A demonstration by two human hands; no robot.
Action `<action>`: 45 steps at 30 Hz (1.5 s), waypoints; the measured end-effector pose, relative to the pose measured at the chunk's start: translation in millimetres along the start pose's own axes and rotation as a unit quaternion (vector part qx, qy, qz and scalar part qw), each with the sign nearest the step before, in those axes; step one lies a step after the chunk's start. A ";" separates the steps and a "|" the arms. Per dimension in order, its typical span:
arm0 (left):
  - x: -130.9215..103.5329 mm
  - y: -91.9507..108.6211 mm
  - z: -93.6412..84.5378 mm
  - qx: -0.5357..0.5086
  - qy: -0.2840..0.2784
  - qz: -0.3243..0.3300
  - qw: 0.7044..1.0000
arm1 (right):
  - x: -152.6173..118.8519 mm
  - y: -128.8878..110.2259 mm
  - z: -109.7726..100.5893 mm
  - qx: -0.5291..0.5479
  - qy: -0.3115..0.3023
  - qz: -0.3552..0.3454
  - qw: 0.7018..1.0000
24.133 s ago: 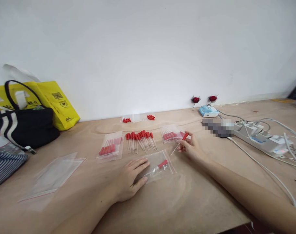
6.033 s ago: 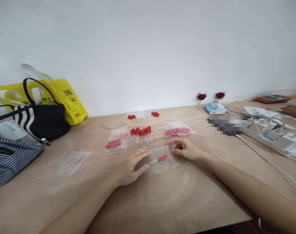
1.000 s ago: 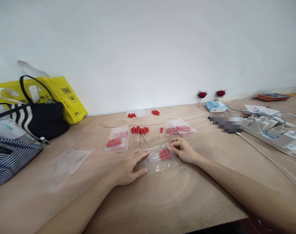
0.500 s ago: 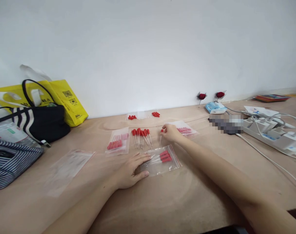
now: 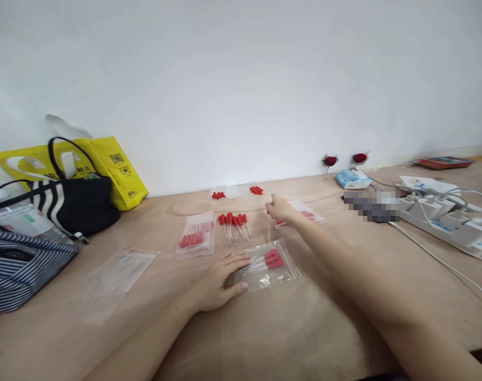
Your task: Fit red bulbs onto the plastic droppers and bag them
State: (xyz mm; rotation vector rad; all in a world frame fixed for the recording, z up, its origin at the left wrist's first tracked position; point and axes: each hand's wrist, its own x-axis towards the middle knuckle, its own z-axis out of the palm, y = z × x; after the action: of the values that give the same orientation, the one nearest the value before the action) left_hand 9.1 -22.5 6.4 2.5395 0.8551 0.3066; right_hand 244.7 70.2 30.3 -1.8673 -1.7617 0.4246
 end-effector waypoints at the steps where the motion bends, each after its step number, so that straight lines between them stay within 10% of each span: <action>1: 0.2 0.5 -0.1 0.002 0.000 -0.003 1.000 | -6.2 9.1 -10.0 0.032 0.012 0.002 0.999; 6: 1.6 2.9 -0.3 0.018 -0.002 -0.022 1.000 | -52.6 66.1 -34.2 0.359 0.181 -0.005 0.916; 11: 0.9 0.9 -0.4 0.020 -0.007 -0.026 0.999 | -87.5 99.6 -10.6 0.487 0.171 0.032 0.856; 32: -0.7 0.2 1.3 0.028 -0.010 -0.032 0.999 | -116.5 61.4 -2.4 0.602 0.082 0.170 0.776; 38: -0.2 0.9 0.5 0.019 0.000 -0.028 0.999 | -116.8 70.0 -4.1 0.596 -0.008 0.132 0.792; 45: 1.5 0.7 0.9 0.019 0.002 -0.018 1.000 | -115.6 82.4 -9.5 0.428 -0.147 0.017 0.891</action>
State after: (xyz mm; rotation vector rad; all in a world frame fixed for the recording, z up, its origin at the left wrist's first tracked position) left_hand 11.0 -22.4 6.1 2.5559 0.9152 0.2869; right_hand 306.1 -45.9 -24.4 -1.2213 -1.3490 1.3096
